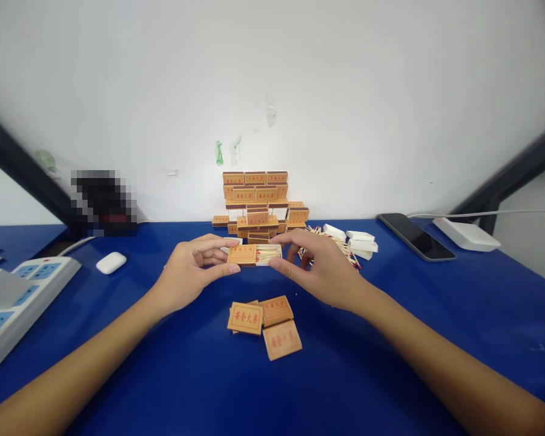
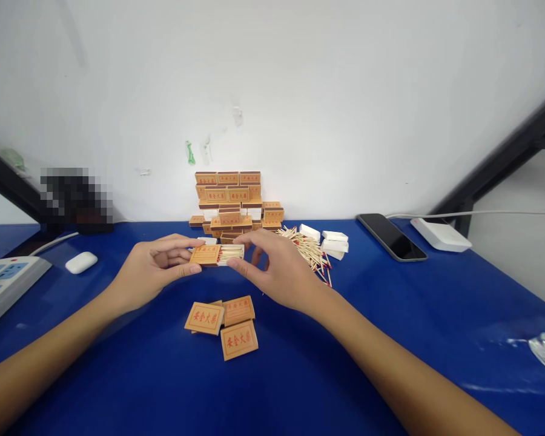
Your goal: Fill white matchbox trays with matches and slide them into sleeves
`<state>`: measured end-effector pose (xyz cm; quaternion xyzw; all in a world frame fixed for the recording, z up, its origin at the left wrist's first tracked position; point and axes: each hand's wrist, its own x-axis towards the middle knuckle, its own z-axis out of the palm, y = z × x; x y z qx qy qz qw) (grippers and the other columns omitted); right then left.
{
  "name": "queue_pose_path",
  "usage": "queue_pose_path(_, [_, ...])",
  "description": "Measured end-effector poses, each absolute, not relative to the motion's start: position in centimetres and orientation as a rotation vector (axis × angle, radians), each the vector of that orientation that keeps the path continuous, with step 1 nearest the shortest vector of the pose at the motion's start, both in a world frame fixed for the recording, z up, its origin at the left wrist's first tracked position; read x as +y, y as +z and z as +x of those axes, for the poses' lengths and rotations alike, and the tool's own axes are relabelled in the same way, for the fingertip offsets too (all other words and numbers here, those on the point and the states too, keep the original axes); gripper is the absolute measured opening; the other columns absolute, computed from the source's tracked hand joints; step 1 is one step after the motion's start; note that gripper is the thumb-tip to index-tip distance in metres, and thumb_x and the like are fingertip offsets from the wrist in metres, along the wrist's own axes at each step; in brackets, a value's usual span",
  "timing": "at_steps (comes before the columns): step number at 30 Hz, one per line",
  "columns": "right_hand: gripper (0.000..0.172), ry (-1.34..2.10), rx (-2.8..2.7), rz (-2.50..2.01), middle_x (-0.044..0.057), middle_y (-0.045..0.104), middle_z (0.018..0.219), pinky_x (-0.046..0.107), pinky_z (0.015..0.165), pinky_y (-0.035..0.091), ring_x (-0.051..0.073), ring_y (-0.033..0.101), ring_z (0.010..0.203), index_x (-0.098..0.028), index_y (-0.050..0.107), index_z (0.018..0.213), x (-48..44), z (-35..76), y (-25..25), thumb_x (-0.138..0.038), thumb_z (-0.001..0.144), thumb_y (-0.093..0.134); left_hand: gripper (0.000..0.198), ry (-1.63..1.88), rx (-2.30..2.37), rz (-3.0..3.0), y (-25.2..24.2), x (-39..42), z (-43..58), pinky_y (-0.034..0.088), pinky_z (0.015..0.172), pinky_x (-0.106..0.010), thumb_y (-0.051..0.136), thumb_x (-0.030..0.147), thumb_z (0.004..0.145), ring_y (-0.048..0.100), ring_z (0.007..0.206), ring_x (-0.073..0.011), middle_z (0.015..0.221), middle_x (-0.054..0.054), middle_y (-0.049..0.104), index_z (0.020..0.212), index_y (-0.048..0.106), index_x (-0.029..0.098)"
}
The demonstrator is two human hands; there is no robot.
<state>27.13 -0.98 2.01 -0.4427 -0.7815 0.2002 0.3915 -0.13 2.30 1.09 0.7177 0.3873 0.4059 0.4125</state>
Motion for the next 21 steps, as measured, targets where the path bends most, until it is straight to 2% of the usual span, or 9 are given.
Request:
queue_pose_path(7, [0.023, 0.728, -1.798, -1.175, 0.004, 0.073, 0.095, 0.031, 0.058, 0.049, 0.016, 0.061, 0.072, -0.024, 0.072, 0.109, -1.0, 26.1, 1.1, -0.040, 0.093, 0.071, 0.043, 1.076, 0.969, 1.898, 1.2, 1.6, 0.4, 0.069, 0.087, -0.038, 0.090, 0.039, 0.077, 0.072, 0.084, -0.0165, 0.108, -0.005, 0.071, 0.117, 0.081, 0.025])
queue_pose_path(13, [0.020, 0.767, -1.777, -1.217, 0.001, 0.070, 0.081, 0.031, 0.057, 0.045, 0.015, 0.057, 0.065, -0.024, 0.074, 0.100, -0.7, 26.1, 0.8, -0.041, 0.091, 0.072, 0.042, 1.089, 0.979, 1.935, 1.1, 1.3, 0.6, 0.069, 0.089, -0.040, 0.090, 0.041, 0.078, 0.071, 0.087, -0.0182, 0.110, -0.006, 0.071, 0.117, 0.081, 0.028])
queue_pose_path(21, [0.016, 0.889, -1.741, -1.237, 0.005, 0.073, 0.091, 0.034, 0.063, 0.050, 0.016, 0.061, 0.070, -0.021, 0.074, 0.096, -0.8, 26.1, 1.6, -0.037, 0.091, 0.070, 0.041, 1.080, 0.961, 1.929, 0.8, 1.3, 0.6, 0.069, 0.088, -0.039, 0.089, 0.037, 0.079, 0.070, 0.087, -0.0175, 0.112, -0.005, 0.071, 0.119, 0.080, 0.028])
